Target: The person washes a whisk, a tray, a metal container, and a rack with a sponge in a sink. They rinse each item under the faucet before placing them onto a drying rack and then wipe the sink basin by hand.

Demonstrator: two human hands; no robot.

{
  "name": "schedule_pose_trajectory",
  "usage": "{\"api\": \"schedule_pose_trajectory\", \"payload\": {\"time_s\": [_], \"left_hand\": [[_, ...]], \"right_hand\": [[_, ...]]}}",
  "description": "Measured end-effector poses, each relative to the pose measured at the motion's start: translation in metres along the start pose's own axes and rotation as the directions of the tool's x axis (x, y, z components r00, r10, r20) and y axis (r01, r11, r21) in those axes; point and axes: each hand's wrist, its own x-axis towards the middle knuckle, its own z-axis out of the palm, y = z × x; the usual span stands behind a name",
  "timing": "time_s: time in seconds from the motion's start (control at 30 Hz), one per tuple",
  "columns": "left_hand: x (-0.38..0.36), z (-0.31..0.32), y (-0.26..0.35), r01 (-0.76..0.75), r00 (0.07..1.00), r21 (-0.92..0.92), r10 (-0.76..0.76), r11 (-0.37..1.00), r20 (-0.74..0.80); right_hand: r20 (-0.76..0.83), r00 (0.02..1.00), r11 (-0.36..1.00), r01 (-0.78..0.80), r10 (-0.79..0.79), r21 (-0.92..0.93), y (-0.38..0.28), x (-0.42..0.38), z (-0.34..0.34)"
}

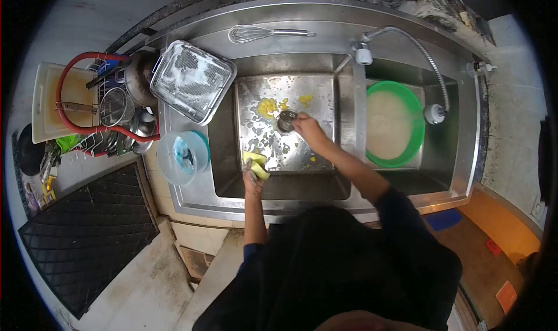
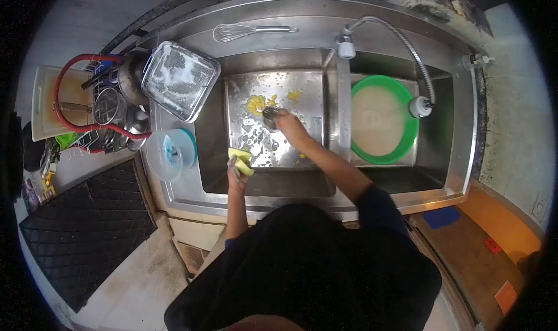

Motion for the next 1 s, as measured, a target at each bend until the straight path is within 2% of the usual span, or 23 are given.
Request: {"api": "schedule_pose_trajectory", "payload": {"time_s": [0.03,0.07,0.1,0.13,0.17,0.23,0.3,0.37,0.4,0.43,0.5,0.57,0.6,0.63,0.67,0.7,0.73,0.77,0.8,0.83,0.87,0.9,1.0], "left_hand": [[-0.002,0.001,0.001,0.001,0.999,-0.001,-0.001,1.000,-0.039],[-0.005,-0.001,0.003,-0.040,0.999,0.015,0.040,0.999,-0.002],[-0.014,0.006,0.012,0.008,0.998,0.046,-0.005,0.999,-0.063],[-0.021,0.012,0.019,0.047,0.996,0.044,-0.044,0.998,-0.079],[-0.023,0.011,0.025,0.087,0.992,0.048,-0.081,0.995,-0.101],[-0.018,-0.008,0.025,0.080,0.986,0.162,-0.054,0.984,-0.157],[-0.022,-0.020,0.030,0.088,0.982,0.209,-0.050,0.974,-0.180],[-0.026,-0.026,0.035,0.099,0.980,0.193,-0.062,0.976,-0.189],[-0.028,-0.028,0.038,0.103,0.978,0.172,-0.069,0.980,-0.195],[-0.030,-0.029,0.040,0.103,0.979,0.172,-0.069,0.980,-0.193],[-0.032,-0.029,0.044,0.125,0.977,0.155,-0.094,0.980,-0.193],[-0.033,-0.032,0.045,0.130,0.979,0.169,-0.101,0.977,-0.175],[-0.032,-0.034,0.045,0.132,0.981,0.184,-0.103,0.974,-0.162],[-0.038,-0.027,0.051,0.156,0.978,0.194,-0.123,0.969,-0.167],[-0.036,-0.032,0.047,0.138,0.978,0.174,-0.106,0.975,-0.180],[-0.037,-0.033,0.046,0.162,0.969,0.179,-0.122,0.970,-0.216],[-0.041,-0.025,0.047,0.083,0.988,0.181,-0.056,0.980,-0.147],[-0.043,-0.023,0.047,0.090,0.979,0.235,-0.042,0.968,-0.201],[-0.041,-0.033,0.043,0.039,0.974,0.339,0.039,0.940,-0.222],[-0.040,-0.041,0.038,-0.001,0.965,0.434,0.114,0.901,-0.234],[-0.040,-0.043,0.038,0.003,0.972,0.514,0.119,0.858,-0.204],[-0.044,-0.030,0.042,0.084,0.947,0.409,0.054,0.909,-0.316],[-0.044,-0.044,0.044,0.046,0.949,0.600,0.152,0.799,-0.276]], "right_hand": [[-0.004,0.990,0.990,-0.143,0.143,-0.002,0.042,0.001,0.053],[-0.003,0.989,0.989,-0.149,0.149,-0.001,0.071,-0.002,0.091],[0.032,0.981,0.935,-0.174,0.193,-0.308,0.096,0.002,0.121],[0.053,0.966,0.794,-0.175,0.251,-0.582,0.111,0.006,0.141],[0.052,0.966,0.798,-0.179,0.254,-0.575,0.116,0.013,0.153],[0.071,0.989,0.752,-0.050,0.127,-0.657,0.125,0.008,0.172],[0.137,0.967,0.770,-0.083,0.216,-0.632,0.148,0.007,0.192],[0.074,0.989,0.610,-0.022,0.131,-0.792,0.159,0.003,0.197],[0.089,0.974,0.576,-0.048,0.208,-0.816,0.161,0.004,0.200],[0.088,0.974,0.574,-0.049,0.208,-0.817,0.159,0.002,0.197],[-0.219,0.975,0.677,-0.142,-0.030,-0.722,0.158,-0.001,0.186],[-0.491,0.870,0.836,-0.237,-0.044,-0.495,0.136,0.010,0.145],[-0.590,0.806,0.850,-0.347,0.054,-0.396,0.152,0.021,0.135],[-0.635,0.772,0.917,-0.259,0.008,-0.303,0.164,0.033,0.114],[-0.626,0.773,0.910,-0.179,-0.105,-0.374,0.188,0.049,0.096],[-0.590,0.807,0.955,-0.146,-0.036,-0.259,0.200,0.062,0.083],[-0.535,0.843,0.940,-0.134,-0.059,-0.315,0.216,0.076,0.077],[-0.473,0.879,0.922,-0.130,-0.062,-0.364,0.231,0.084,0.079],[-0.472,0.881,0.924,-0.147,-0.041,-0.353,0.243,0.089,0.087],[-0.379,0.921,0.943,-0.043,-0.090,-0.330,0.251,0.094,0.094],[-0.277,0.950,0.953,0.059,-0.145,-0.298,0.254,0.092,0.101],[-0.257,0.959,0.953,0.043,-0.124,-0.299,0.250,0.085,0.111],[-0.053,0.972,0.968,0.219,-0.227,-0.124,0.224,0.075,0.143]]}}
